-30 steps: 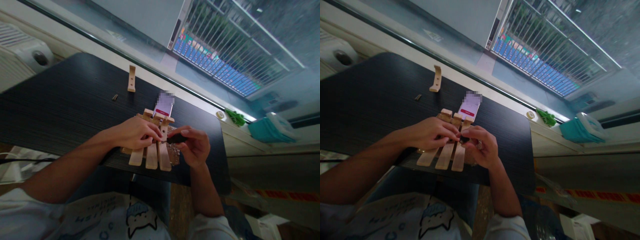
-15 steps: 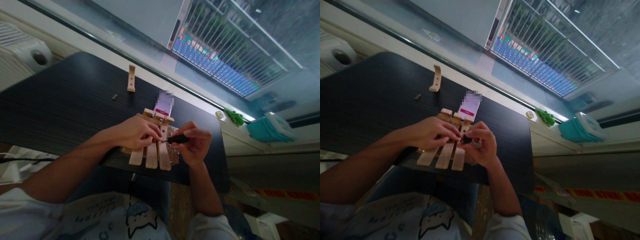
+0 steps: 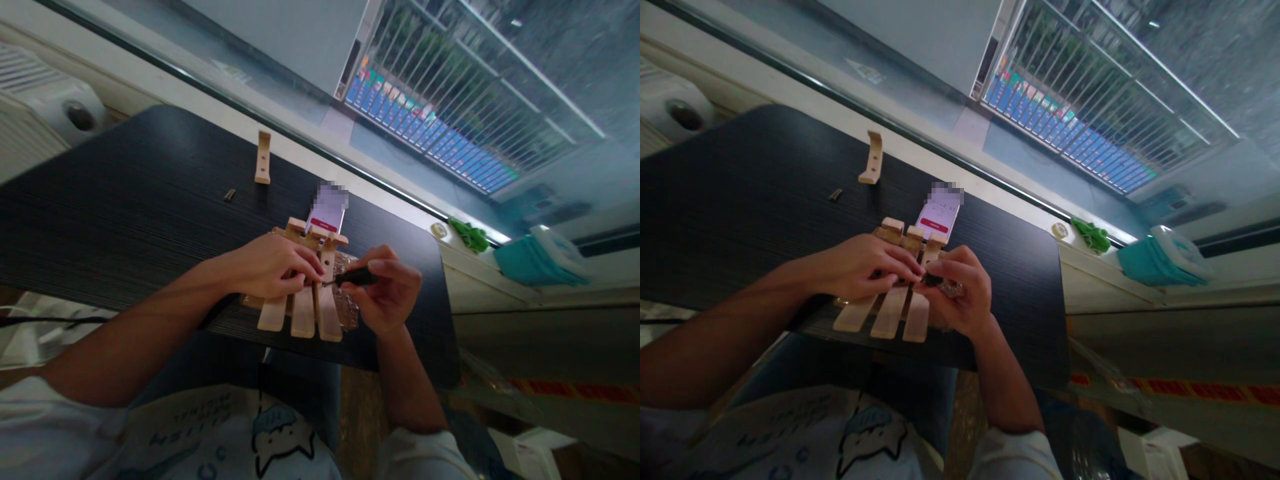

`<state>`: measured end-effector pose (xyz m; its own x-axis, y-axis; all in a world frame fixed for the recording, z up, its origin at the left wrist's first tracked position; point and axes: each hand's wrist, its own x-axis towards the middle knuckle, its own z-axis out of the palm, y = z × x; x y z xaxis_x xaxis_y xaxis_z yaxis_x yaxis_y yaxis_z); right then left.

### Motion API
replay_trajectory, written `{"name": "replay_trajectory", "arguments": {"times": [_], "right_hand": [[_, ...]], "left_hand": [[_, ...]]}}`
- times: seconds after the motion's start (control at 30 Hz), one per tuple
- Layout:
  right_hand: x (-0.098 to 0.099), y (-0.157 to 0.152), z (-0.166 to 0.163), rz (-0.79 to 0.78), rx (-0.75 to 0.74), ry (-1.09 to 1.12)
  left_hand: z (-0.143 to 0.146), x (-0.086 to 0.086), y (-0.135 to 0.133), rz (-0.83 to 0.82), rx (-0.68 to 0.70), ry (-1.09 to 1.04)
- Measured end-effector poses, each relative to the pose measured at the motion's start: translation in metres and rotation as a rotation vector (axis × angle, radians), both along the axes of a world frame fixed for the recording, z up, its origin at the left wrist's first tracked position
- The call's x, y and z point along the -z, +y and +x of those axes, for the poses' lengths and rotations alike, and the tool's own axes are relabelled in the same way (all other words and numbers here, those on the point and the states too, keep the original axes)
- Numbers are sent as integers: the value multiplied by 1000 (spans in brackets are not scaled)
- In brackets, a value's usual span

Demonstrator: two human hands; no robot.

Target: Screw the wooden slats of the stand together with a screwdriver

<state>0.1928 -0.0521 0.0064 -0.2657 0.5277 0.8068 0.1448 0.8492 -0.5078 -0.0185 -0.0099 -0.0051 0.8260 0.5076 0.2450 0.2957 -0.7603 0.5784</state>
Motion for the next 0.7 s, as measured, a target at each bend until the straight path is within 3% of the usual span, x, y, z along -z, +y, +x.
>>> {"name": "replay_trajectory", "arguments": {"times": [0.23, 0.53, 0.7], "right_hand": [[-3, -1, 1, 4, -60, -106], [-6, -6, 1, -186, -159, -123], [-5, -4, 2, -175, -174, -125]], "left_hand": [[0, -4, -1, -31, -5, 32], [0, -4, -1, -13, -9, 28], [0, -5, -2, -31, 3, 8]]}}
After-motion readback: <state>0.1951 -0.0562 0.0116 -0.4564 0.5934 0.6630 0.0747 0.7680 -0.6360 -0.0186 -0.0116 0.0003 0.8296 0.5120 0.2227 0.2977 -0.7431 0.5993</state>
